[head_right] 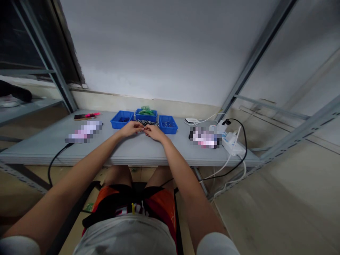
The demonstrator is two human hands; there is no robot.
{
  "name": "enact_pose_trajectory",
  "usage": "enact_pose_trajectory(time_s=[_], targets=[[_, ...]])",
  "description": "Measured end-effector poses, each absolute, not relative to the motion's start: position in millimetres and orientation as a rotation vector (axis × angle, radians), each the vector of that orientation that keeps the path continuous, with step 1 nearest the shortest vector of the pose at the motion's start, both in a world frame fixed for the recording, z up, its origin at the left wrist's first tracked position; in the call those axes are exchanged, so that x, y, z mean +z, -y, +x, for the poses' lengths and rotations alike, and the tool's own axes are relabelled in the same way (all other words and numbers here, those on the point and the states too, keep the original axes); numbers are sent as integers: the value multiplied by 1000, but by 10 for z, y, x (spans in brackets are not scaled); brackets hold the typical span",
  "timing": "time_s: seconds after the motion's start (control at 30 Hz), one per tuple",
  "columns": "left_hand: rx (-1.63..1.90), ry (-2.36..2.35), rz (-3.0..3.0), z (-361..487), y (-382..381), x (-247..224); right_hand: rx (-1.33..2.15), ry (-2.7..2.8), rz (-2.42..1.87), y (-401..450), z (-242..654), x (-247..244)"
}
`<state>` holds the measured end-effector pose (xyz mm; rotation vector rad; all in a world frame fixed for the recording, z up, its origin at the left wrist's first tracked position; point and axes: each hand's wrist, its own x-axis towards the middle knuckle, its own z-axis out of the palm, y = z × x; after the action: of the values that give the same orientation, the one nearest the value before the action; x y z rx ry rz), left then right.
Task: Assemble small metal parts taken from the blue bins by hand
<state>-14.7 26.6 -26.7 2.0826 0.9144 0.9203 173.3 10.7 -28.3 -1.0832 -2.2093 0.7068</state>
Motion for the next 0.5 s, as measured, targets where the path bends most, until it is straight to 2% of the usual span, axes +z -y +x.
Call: enact_pose_trajectory(time_s=[0.17, 0.5], targets=[[942, -956, 2012, -160, -304, -304, 636, 2111, -1061, -139, 1732, -286], [861, -1031, 2243, -194, -324, -316, 524, 2078, -1129, -172, 1757, -291]])
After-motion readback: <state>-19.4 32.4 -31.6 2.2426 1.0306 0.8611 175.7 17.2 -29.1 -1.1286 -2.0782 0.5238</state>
